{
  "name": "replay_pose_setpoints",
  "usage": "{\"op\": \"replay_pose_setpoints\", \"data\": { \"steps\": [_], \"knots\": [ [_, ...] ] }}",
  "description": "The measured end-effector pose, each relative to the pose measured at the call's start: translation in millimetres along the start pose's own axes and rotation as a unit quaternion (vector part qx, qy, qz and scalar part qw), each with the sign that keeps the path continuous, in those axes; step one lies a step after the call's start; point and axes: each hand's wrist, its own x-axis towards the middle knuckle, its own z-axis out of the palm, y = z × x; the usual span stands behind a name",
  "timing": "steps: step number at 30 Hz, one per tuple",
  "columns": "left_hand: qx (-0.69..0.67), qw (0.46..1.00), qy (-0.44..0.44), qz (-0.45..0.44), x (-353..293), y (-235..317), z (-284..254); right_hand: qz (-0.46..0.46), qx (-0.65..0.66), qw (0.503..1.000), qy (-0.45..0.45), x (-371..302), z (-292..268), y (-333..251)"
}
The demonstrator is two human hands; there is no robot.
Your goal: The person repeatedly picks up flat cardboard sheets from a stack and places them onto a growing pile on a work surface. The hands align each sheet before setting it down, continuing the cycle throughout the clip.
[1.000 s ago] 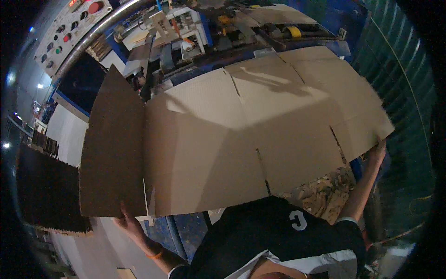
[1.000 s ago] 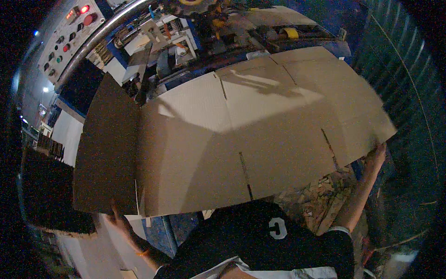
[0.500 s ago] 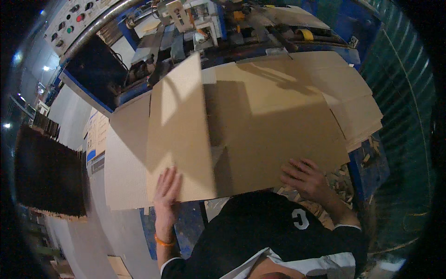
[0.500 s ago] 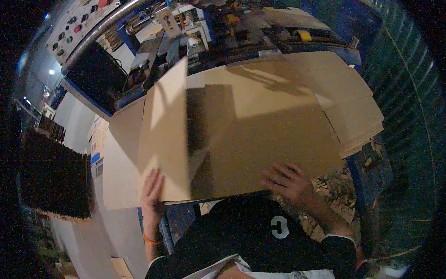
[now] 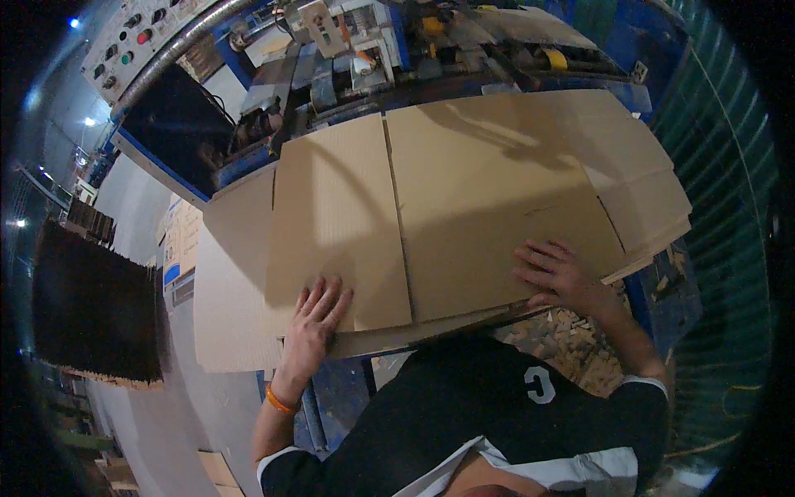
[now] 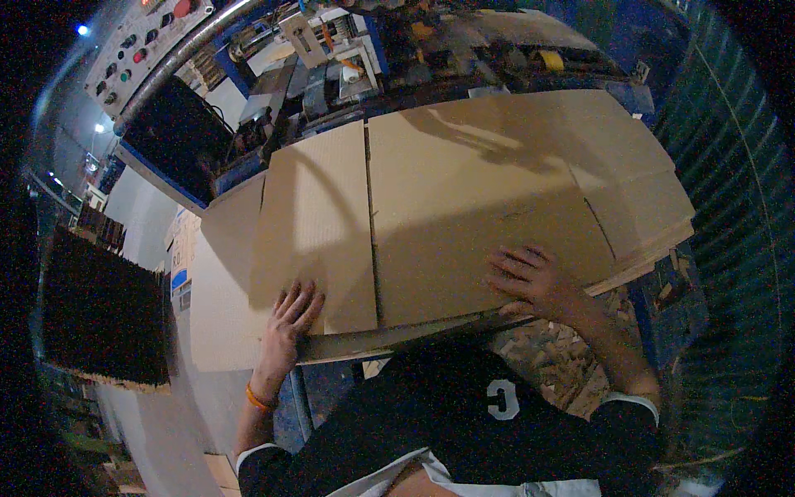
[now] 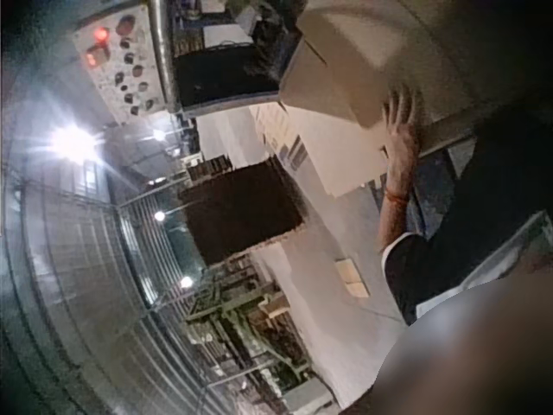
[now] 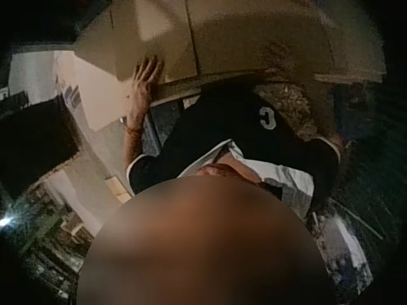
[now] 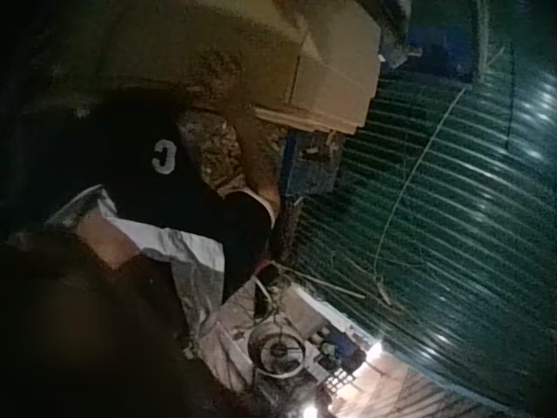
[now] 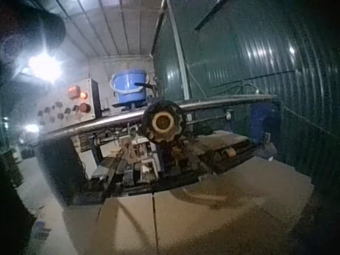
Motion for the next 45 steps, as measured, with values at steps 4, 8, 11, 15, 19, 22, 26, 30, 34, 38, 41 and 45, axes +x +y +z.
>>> {"op": "replay_pose_setpoints", "data": {
  "steps": [4,8,11,15,19,22,26,30,34,38,41,45],
  "knots": [
    [0.03,0.999,0.002,0.012,9.4,-5.4,5.2,0.004,-0.025,1.0,-0.01,16.3,-7.0,18.0],
    [-0.001,1.0,0.013,0.008,24.7,-13.4,6.8,0.027,0.026,0.999,-0.011,36.5,-1.8,46.0],
    [-0.052,0.998,-0.026,0.03,32.6,-33.5,2.2,0.04,0.047,0.998,0.014,37.1,0.3,80.9],
    [-0.147,0.986,-0.02,-0.078,43.3,-86.2,-9.9,0.294,0.032,0.924,0.241,47.0,-5.8,161.5],
    [-0.122,0.971,0.039,-0.202,78.4,-127.4,-0.3,0.483,0.131,0.841,0.204,68.3,-4.5,237.8],
    [-0.168,0.944,0.056,-0.278,98.0,-155.4,-1.9,0.524,0.293,0.779,0.179,81.1,9.7,263.6],
    [-0.123,0.916,0.171,-0.341,117.9,-194.0,12.9,0.437,0.363,0.809,0.153,86.5,5.8,279.2],
    [-0.081,0.929,0.149,-0.33,120.1,-209.4,30.4,0.467,0.407,0.761,0.193,85.4,10.2,279.9],
    [-0.044,0.929,0.139,-0.339,111.8,-191.5,38.6,0.426,-0.092,0.884,0.172,94.3,39.6,270.5],
    [0.0,0.93,0.143,-0.339,109.5,-163.0,18.9,0.462,-0.074,0.877,0.111,104.8,22.6,254.7],
    [0.093,0.936,0.127,-0.314,105.8,-127.5,-0.8,0.405,-0.096,0.893,0.17,88.9,-14.0,202.7],
    [-0.042,0.99,0.111,-0.079,80.2,-53.2,1.1,0.252,-0.068,0.964,0.041,20.6,-38.3,94.9]
  ]
}}
